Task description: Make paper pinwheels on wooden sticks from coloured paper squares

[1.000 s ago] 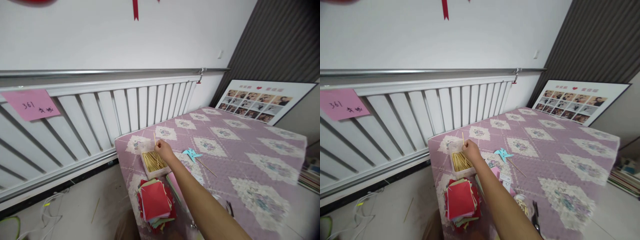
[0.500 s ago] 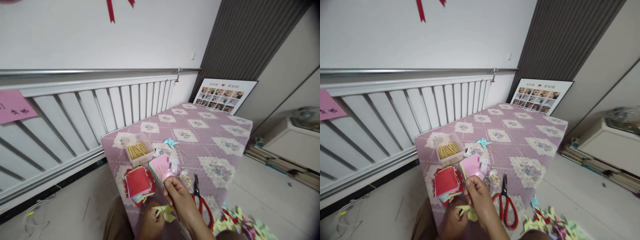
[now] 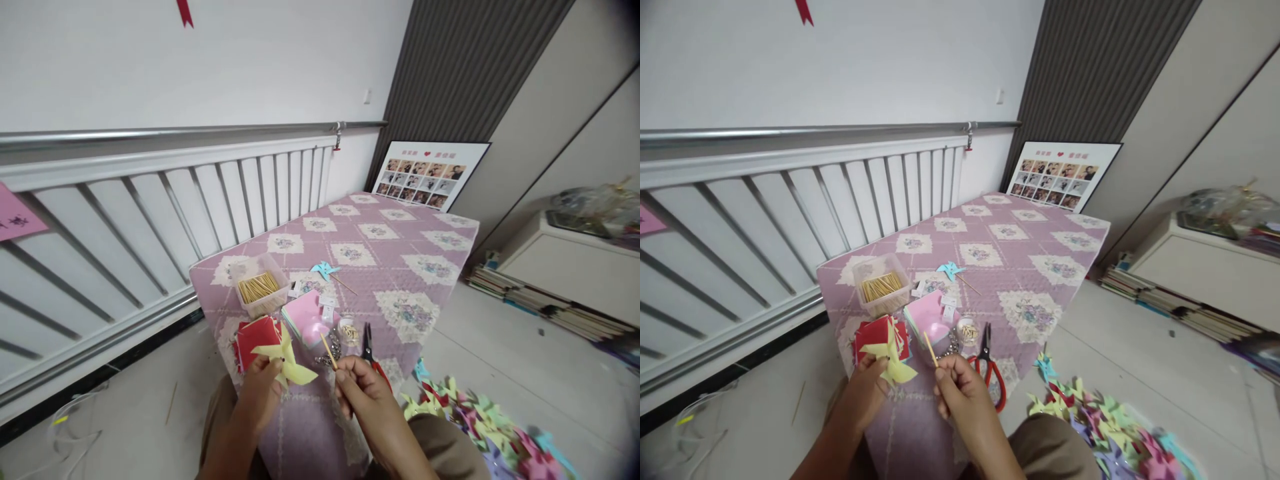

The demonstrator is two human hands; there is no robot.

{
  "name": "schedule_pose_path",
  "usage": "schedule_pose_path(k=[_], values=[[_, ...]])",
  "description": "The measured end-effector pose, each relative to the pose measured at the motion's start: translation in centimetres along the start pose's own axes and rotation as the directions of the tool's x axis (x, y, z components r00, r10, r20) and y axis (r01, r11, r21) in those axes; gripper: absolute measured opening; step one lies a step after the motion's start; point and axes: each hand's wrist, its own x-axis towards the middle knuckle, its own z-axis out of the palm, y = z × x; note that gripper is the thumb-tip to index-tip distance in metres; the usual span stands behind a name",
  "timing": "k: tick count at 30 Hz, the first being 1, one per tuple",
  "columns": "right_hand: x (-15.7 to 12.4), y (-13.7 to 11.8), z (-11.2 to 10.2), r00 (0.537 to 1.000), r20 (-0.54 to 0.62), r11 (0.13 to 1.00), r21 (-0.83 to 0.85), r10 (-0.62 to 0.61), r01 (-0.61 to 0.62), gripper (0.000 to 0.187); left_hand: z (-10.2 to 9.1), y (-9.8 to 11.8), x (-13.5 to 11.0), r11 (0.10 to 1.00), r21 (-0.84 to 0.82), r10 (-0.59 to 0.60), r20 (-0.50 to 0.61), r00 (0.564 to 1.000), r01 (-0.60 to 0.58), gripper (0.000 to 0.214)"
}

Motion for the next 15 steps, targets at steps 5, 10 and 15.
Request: schedule_pose_path(k=[5, 10, 15], values=[[-0.8, -0.3, 0.6, 0.998, 0.059, 0.997, -0.069, -0.018, 0.022, 0.032, 3.2, 2.9, -1.7, 0.981, -0.189, -0.002, 0.195, 0.981, 0.04, 0.021], [-1.3, -0.8, 1.0, 0.987, 0.078, 0.969, -0.194, -0.14, 0.153, 0.024, 3.9, 2.5, -2.1, 0.982, -0.175, 0.007, 0.397, 0.918, 0.069, 0.021], [-1.9, -1.6, 1.5, 0.972, 0.047, 0.926, -0.296, -0.231, 0.235, 0.023, 3.5, 1.7, -2.0, 0.99, -0.133, 0.011, 0.461, 0.887, 0.057, 0.022]])
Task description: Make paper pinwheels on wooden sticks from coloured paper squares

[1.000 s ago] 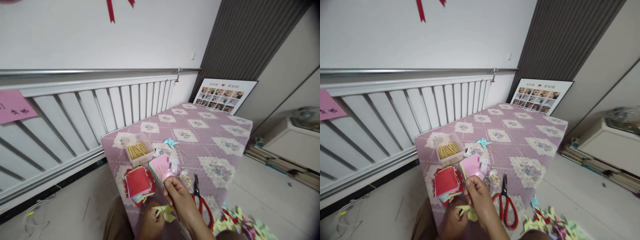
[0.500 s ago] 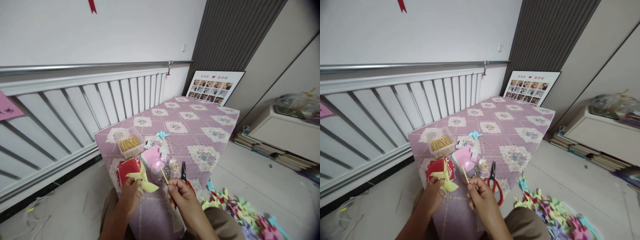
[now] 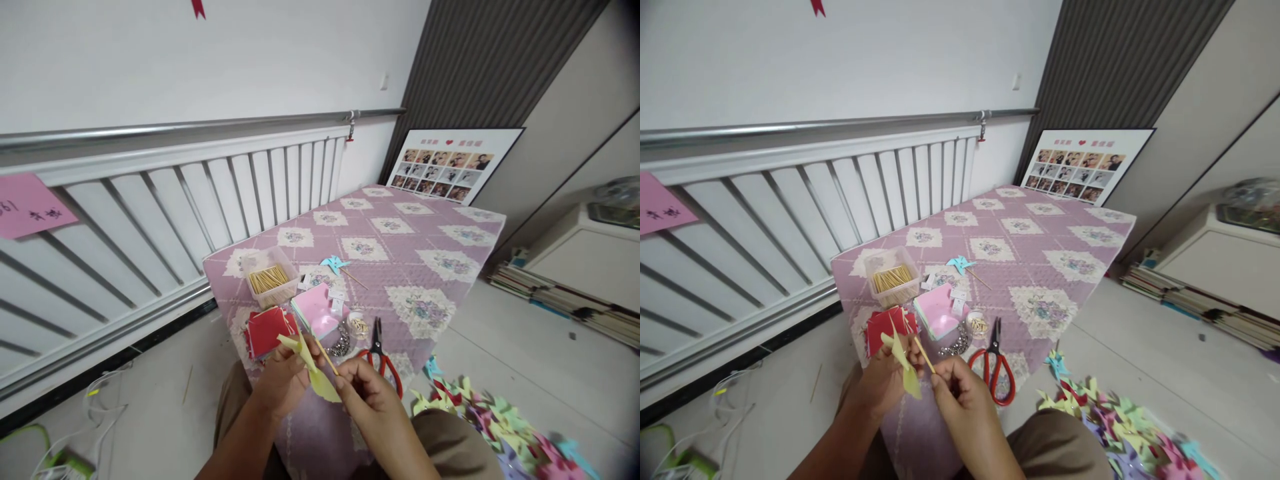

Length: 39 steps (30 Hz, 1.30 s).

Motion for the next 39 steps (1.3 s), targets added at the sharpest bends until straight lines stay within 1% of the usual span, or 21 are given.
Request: schedule_pose_path(k=[2, 4, 6, 10, 15, 18, 20, 23, 27, 32, 39], values=[[-0.2, -0.3, 0.2, 1.0, -0.001, 1.0, -0.028, -0.007, 0.007, 0.023, 0.0, -0.1, -0.1, 1.0, -0.007, -0.013, 0.004, 1.0, 0.013, 0.026], [-0.4, -0.3, 0.4, 1.0, 0.002, 0.999, -0.053, -0.014, 0.014, 0.022, 0.1, -0.1, -0.3, 1.0, -0.013, -0.017, -0.002, 1.0, 0.017, 0.024], [-0.6, -0.3, 0.6, 1.0, 0.013, 0.997, -0.075, -0.024, 0.025, 0.02, 0.4, 0.0, -0.4, 1.0, -0.011, -0.001, -0.021, 1.0, 0.001, 0.022], [-0.9, -0.3, 1.0, 0.999, 0.029, 0.994, -0.106, -0.036, 0.039, 0.017, 1.0, 0.3, -0.7, 0.999, -0.023, 0.027, -0.055, 0.998, -0.028, 0.028], [-1.0, -1.0, 1.5, 0.997, 0.046, 0.992, -0.11, -0.054, 0.059, 0.016, 1.1, 0.5, -0.8, 0.997, -0.076, 0.016, -0.035, 0.999, -0.019, 0.028], [-1.1, -1.1, 1.7, 0.996, 0.06, 0.99, -0.122, -0.062, 0.069, 0.016, 1.0, 0.5, -0.9, 0.994, -0.098, 0.048, -0.026, 0.999, -0.05, 0.025], [-1.2, -1.0, 2.0, 0.996, 0.059, 0.989, -0.126, -0.069, 0.076, 0.015, 0.9, 0.5, -0.9, 0.993, -0.105, 0.063, 0.0, 0.998, -0.062, 0.022], [-1.2, -0.8, 2.3, 0.996, 0.053, 0.99, -0.117, -0.074, 0.08, 0.015, 0.7, 0.5, -1.0, 0.991, -0.114, 0.077, 0.03, 0.997, -0.073, 0.02], [-1.2, -1.0, 2.4, 0.996, 0.061, 0.992, -0.096, -0.072, 0.078, 0.015, 0.7, 0.6, -1.0, 0.991, -0.106, 0.082, 0.021, 0.996, -0.08, 0.022], [-1.3, -1.3, 2.5, 0.997, 0.071, 0.999, -0.039, -0.033, 0.036, 0.017, 0.9, 0.6, -1.1, 0.994, -0.078, 0.077, -0.001, 0.997, -0.077, 0.024], [-1.2, -1.6, 2.6, 0.997, 0.081, 0.999, 0.035, 0.013, -0.016, 0.018, 0.8, 0.6, -1.1, 0.992, -0.105, 0.076, 0.016, 0.997, -0.073, 0.021]])
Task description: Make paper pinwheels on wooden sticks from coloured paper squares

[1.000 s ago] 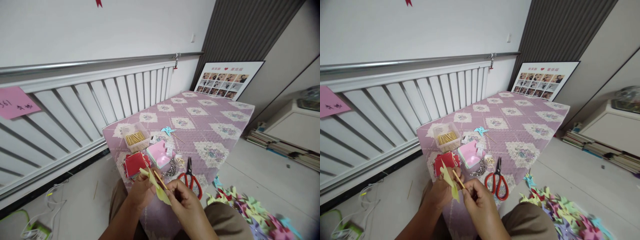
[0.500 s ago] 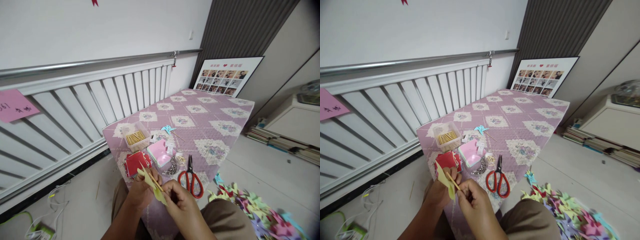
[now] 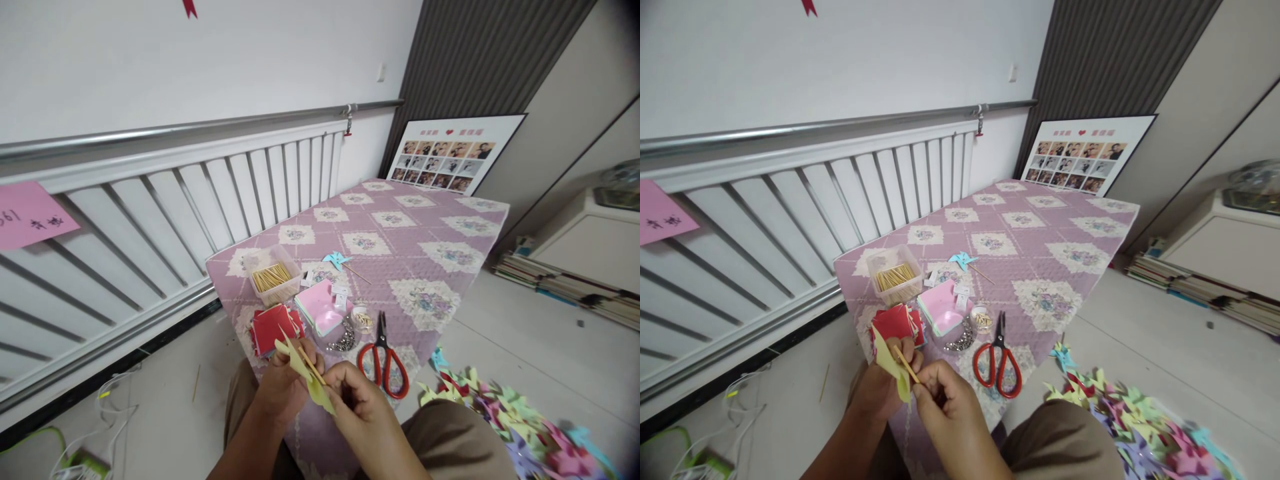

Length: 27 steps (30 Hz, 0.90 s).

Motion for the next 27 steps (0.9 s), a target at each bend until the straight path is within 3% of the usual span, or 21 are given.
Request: schedule_pose_path(k=[11, 27], values=[[-0.1, 1.1, 0.3, 0.999, -0.027, 0.999, -0.007, -0.047, 0.046, 0.019, -0.1, 0.0, 0.0, 1.0, 0.019, -0.001, -0.016, 1.0, 0.002, 0.028], [-0.1, 1.2, 0.0, 0.977, -0.022, 0.938, -0.284, -0.213, 0.198, 0.015, -0.5, -0.3, -0.1, 1.0, -0.013, -0.018, -0.055, 0.998, 0.017, 0.03]])
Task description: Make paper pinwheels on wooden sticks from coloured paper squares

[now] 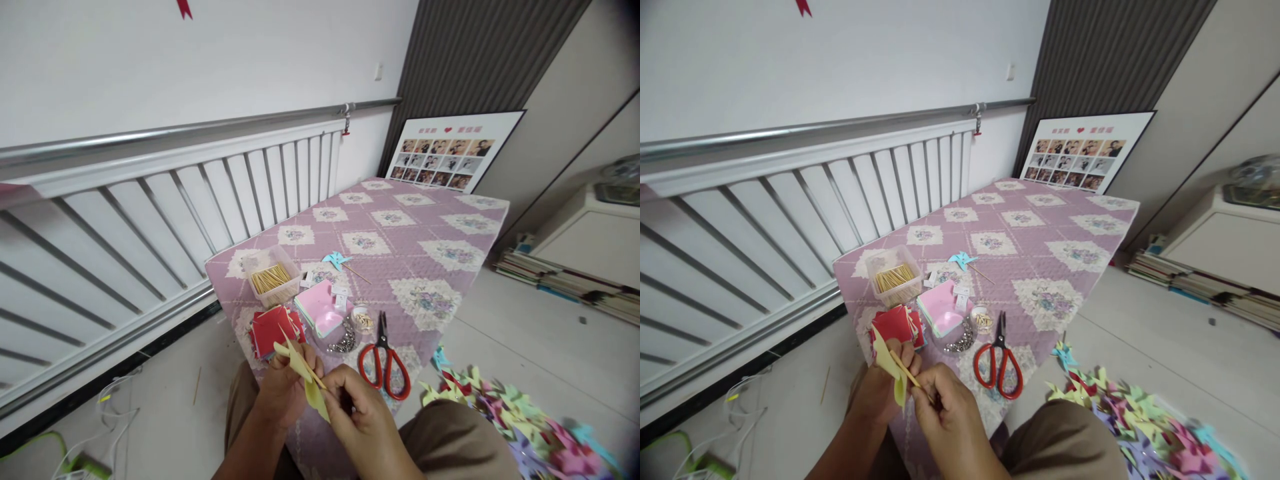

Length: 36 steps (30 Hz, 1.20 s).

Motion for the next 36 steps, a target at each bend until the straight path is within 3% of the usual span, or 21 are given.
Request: schedule_pose_path(k=[5, 14, 25, 36], values=[[0.0, -0.2, 0.0, 1.0, -0.011, 1.0, 0.013, 0.0, 0.0, 0.015, 0.0, -0.1, 0.0, 1.0, -0.025, 0.019, 0.019, 1.0, -0.018, 0.027], [-0.2, 0.3, 0.5, 0.994, -0.005, 0.983, 0.153, 0.107, -0.105, 0.013, 0.3, 0.2, 0.0, 0.999, 0.005, 0.033, 0.037, 0.999, -0.034, 0.017], [0.3, -0.4, 0.5, 0.968, 0.079, 0.889, 0.383, 0.238, -0.25, 0.02, 0.7, 0.4, -0.1, 0.997, 0.077, 0.03, 0.025, 0.999, -0.031, 0.025], [0.2, -0.5, 0.6, 0.972, 0.067, 0.897, 0.377, 0.223, -0.232, 0.014, 0.2, 0.2, -0.3, 0.991, 0.129, 0.039, 0.025, 0.999, -0.042, 0.027]])
